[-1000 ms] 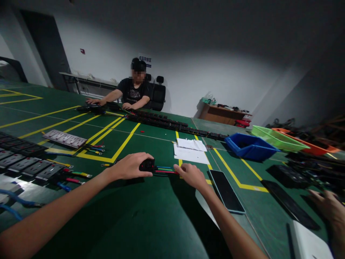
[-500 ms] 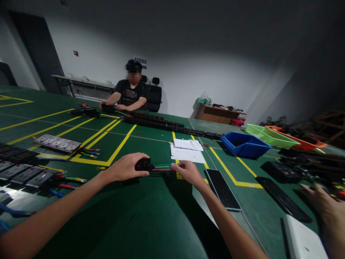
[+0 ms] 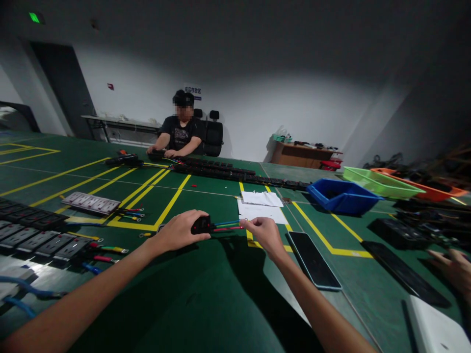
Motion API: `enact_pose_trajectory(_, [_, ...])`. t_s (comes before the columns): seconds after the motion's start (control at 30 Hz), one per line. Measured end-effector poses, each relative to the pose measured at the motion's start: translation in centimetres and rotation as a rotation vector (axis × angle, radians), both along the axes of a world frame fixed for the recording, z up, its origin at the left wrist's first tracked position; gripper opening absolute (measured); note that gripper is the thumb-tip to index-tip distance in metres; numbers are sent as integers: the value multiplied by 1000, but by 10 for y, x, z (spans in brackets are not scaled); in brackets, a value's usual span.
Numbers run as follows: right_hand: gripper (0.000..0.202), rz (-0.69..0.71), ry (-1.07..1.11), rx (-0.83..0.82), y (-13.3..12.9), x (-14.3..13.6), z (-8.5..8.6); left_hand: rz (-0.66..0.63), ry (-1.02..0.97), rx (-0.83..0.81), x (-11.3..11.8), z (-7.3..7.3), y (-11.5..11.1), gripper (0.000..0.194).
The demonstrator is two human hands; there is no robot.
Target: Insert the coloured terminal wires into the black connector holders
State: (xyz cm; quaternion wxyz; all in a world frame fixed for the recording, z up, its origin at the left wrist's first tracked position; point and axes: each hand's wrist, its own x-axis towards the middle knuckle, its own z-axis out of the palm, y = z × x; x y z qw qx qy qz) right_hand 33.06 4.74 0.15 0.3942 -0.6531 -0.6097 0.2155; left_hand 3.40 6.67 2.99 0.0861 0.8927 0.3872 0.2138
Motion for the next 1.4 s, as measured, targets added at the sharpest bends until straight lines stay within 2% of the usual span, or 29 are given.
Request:
enact_pose_trajectory(0.13, [50, -16, -131, 17, -4, -5, 5, -29, 27, 17, 1, -1, -2, 57])
enact_pose_trajectory(0.27, [39, -45, -324, -89, -8, -9, 0, -78, 111, 29, 3, -3, -5, 57])
enact_pose_trajectory(0.4, [36, -53, -427, -158, -11, -10, -5, -86, 161, 44, 4, -5, -6, 58])
enact_pose_trajectory(0.67, [59, -20, -297, -68, -1, -4, -1, -5, -27, 47, -3, 2, 4, 56])
enact_pose_trajectory(0.97, [62, -12, -277, -80, -1, -5, -8, -9, -41, 29, -2, 2, 2, 59])
enact_pose_trajectory(1.2, [53, -11, -179, 180, -6, -16, -12, -23, -6, 29, -3, 1, 2, 58])
enact_pose_trajectory(1.3, [45, -22, -283, 213, -12, -24, -12, -41, 47, 46, -2, -2, 2, 58])
enact_pose_trajectory(1.4, [36, -41, -443, 153, -17, -30, -15, -59, 124, 81, -1, -7, 1, 55])
